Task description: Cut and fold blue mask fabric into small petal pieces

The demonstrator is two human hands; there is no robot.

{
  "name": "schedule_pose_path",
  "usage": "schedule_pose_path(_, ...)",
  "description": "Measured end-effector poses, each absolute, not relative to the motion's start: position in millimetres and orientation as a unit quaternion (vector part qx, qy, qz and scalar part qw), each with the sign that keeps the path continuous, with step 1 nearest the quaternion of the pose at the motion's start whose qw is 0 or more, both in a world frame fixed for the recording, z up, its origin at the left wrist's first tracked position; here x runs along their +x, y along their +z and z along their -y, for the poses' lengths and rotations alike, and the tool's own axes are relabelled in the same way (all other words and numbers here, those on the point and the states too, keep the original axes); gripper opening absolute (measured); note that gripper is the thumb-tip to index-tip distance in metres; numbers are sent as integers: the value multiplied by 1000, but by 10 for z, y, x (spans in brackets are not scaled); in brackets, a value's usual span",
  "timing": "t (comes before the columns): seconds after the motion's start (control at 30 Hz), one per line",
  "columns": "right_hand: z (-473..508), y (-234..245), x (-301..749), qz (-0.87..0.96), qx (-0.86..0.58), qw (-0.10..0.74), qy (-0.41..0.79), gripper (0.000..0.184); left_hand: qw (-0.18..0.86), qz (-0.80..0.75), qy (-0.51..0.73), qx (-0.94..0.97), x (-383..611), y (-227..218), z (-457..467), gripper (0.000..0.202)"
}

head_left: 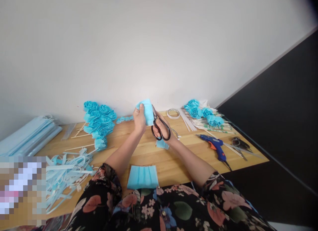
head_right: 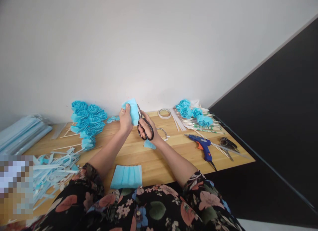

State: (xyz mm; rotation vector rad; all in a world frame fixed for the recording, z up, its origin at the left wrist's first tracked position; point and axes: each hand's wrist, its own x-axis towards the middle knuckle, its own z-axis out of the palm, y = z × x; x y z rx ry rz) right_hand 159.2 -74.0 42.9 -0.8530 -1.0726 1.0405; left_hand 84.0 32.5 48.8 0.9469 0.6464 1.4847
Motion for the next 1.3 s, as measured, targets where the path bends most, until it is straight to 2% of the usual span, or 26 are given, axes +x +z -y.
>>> schedule_pose_path(0.43, 738, 415, 1623, 495, -358, 646, 457, 67, 662, -276, 586, 376, 771, 638, -320, 46)
schedule_pose_path(0.63, 702, 354, 1672, 506, -322, 626, 498, 74, 661, -277, 586, 378, 774, 647, -320, 44)
schedule_pose_path(0.97, 695, 393, 1721, 501, -321, 632, 496, 75, 646, -269, 562, 440, 792, 553, -277, 49)
schedule_pose_path(1.3, 714, 419, 1694, 481, -326, 663, 473, 65, 654, -284, 551, 434, 816, 549, -198, 45)
